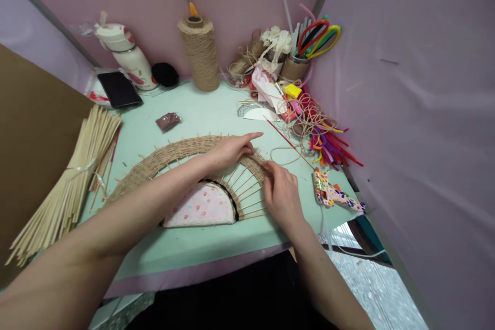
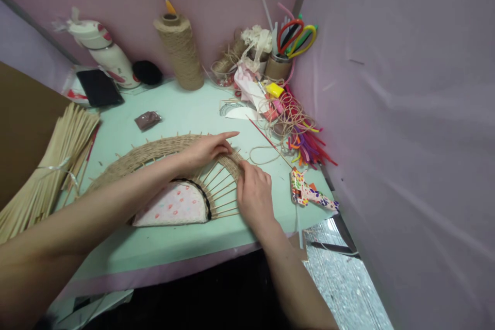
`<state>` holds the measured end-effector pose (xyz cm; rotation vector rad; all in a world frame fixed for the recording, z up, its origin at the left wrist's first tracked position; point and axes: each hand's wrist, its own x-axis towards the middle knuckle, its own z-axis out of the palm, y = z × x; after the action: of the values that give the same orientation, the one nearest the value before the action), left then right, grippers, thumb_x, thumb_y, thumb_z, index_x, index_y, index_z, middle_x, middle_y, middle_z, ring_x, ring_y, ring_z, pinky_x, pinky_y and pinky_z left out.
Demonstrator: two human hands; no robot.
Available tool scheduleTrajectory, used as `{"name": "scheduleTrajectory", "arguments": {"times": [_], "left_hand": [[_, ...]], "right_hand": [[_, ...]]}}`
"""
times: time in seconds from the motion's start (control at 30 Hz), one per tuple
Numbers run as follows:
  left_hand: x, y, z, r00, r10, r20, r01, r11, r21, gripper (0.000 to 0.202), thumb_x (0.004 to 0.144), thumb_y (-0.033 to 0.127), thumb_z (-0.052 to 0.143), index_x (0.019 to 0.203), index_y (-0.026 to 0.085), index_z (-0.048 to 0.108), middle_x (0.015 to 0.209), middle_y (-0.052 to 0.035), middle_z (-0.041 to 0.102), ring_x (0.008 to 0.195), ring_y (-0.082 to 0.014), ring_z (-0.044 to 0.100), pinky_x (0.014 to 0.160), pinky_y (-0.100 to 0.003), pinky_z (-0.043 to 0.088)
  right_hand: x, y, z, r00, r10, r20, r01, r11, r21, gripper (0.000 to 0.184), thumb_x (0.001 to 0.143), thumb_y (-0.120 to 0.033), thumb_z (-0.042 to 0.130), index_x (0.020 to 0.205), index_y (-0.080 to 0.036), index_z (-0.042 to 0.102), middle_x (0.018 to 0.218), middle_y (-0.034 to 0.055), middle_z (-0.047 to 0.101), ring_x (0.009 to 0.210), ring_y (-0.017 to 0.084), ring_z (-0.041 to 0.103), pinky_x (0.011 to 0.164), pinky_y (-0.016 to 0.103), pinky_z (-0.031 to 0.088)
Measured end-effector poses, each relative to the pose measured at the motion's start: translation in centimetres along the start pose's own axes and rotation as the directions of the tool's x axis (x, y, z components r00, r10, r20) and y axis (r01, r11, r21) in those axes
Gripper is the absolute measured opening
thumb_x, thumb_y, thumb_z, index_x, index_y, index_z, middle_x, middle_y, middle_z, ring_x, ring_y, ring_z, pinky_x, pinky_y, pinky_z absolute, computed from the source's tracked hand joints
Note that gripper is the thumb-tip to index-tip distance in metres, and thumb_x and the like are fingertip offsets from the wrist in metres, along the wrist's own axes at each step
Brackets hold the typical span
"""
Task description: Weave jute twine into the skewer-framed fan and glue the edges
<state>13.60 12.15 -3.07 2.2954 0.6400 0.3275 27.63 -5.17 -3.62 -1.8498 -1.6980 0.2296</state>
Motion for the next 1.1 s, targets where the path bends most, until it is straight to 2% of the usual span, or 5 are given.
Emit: {"name": "scheduleTrajectory", "arguments": {"times": [0.13,0.33,0.7,0.97,1.1], "left_hand": [[-0.5,0.1,-0.5,0.996,-0.071,-0.049,0.069,0.997,-0.04,0.056,0.09,0.016,0.043,0.146,0.022,0.04,0.103,-0.0038,0.074,0.092,-0.0156,0.066,0.086,-0.03,0.048],[-0.6,1.1,-0.5,0.999,-0.027,0.038,0.027,1.0,0.005,0.073,0.08,0.011,0.059,0.148,0.016,0.034,0.098,-0.0035,0.072,0.088,-0.0159,0.065,0.083,-0.028,0.047],[0.1,0.8,0.1,1.0,0.0,-0.003,0.001,0.987,0.163,0.061,0.087,0.015,0.055,0.146,0.018,0.038,0.098,-0.0046,0.071,0.091,-0.0179,0.064,0.081,-0.028,0.046],[0.3,-0.5,-1.1,0.994,-0.097,-0.046,0.087,0.978,-0.189,0.055,0.088,0.016,0.05,0.143,0.021,0.043,0.099,-0.0045,0.073,0.091,-0.0158,0.066,0.085,-0.03,0.049],[0.1,-0.8,-1.2,0.996,-0.094,-0.011,0.088,0.967,-0.237,0.064,0.082,0.011,0.054,0.144,0.019,0.04,0.098,-0.0049,0.072,0.088,-0.015,0.066,0.082,-0.028,0.05]], "right_hand": [[0.2,-0.2,0.0,1.0,0.001,-0.009,-0.001,1.0,0.001,0.036,0.093,-0.015,0.042,0.129,-0.016,0.048,0.121,0.0127,0.066,0.113,0.026,0.058,0.096,0.042,0.041],[0.8,-0.6,0.5,0.998,-0.027,0.055,0.027,1.0,0.005,0.037,0.093,-0.013,0.04,0.128,-0.018,0.049,0.123,0.0115,0.065,0.114,0.025,0.057,0.095,0.042,0.041],[1.9,-1.0,0.9,0.993,-0.011,0.115,0.014,1.0,-0.027,0.041,0.091,-0.012,0.041,0.131,-0.015,0.049,0.123,0.0141,0.064,0.115,0.028,0.055,0.096,0.044,0.042],[1.9,-0.9,0.7,0.998,0.006,0.057,-0.006,1.0,0.001,0.041,0.093,-0.016,0.04,0.133,-0.014,0.046,0.122,0.0148,0.065,0.112,0.027,0.058,0.097,0.044,0.041],[2.2,-1.0,0.8,0.997,-0.004,0.082,0.005,1.0,-0.018,0.041,0.092,-0.014,0.039,0.133,-0.014,0.046,0.125,0.0141,0.065,0.116,0.027,0.056,0.098,0.043,0.039]]}}
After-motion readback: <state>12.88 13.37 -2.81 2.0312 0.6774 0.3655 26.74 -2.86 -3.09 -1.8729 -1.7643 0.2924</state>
